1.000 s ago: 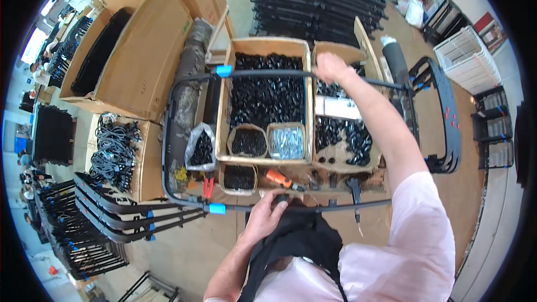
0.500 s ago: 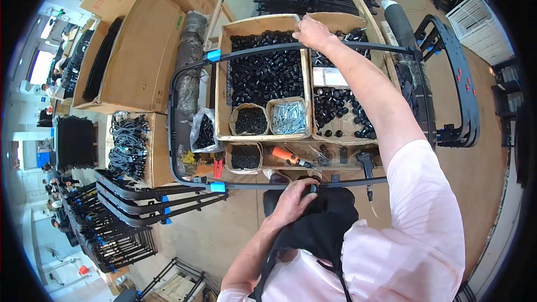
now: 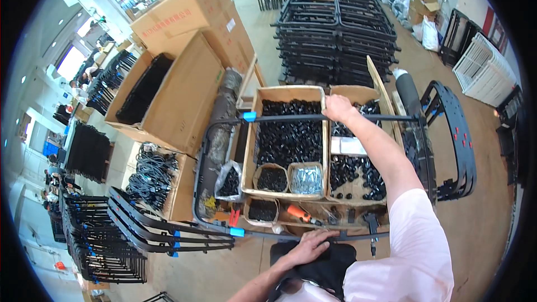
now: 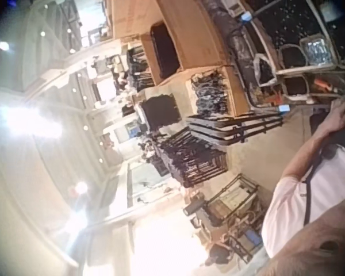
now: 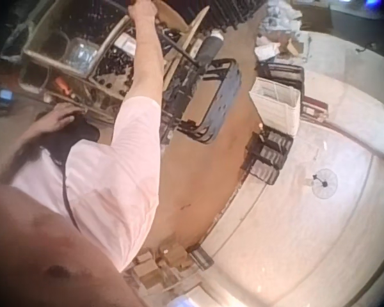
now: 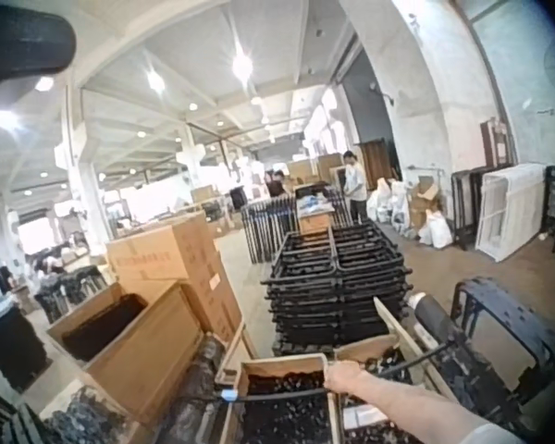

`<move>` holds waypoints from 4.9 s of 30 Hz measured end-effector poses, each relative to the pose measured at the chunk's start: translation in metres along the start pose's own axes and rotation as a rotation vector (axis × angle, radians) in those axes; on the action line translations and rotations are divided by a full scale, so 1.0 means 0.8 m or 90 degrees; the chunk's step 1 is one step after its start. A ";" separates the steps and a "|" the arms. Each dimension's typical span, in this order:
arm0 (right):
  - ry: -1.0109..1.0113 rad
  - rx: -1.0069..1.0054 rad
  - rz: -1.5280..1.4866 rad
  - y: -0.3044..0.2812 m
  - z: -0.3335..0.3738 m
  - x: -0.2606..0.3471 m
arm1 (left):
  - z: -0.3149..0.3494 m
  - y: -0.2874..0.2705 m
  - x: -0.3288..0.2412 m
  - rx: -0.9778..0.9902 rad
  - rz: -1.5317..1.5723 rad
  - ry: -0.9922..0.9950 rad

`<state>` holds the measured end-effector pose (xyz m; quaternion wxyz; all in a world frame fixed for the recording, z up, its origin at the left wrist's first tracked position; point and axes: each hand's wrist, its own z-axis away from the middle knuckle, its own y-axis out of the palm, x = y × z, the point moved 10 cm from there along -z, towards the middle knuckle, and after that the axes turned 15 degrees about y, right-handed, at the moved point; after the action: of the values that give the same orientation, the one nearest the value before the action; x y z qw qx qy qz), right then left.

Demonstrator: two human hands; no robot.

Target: The person assembles a treadmill console by attaching a black plastic cover to a metal frame using a pneumatic screwdriver. They also connect a power cord to the console and secure it with a zip tie.

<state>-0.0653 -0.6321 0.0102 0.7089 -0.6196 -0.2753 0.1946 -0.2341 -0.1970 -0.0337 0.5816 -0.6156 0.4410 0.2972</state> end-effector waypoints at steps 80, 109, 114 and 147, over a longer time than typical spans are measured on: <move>0.013 0.103 0.478 0.024 -0.009 0.011 | 0.010 -0.022 0.012 0.099 -0.046 0.103; 0.014 0.030 0.395 0.029 0.002 -0.005 | -0.001 -0.011 0.010 0.021 -0.043 0.160; -0.039 0.002 0.397 0.032 -0.002 0.005 | -0.008 -0.015 -0.005 0.036 -0.119 0.157; -0.246 0.252 -0.034 0.022 0.562 0.119 | 0.365 -0.577 0.147 -0.893 -0.210 -0.337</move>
<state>-0.2743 -0.2237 0.0436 0.7553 -0.4127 -0.3785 0.3404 0.2706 0.0350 0.0294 0.1781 -0.8066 -0.1019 0.5544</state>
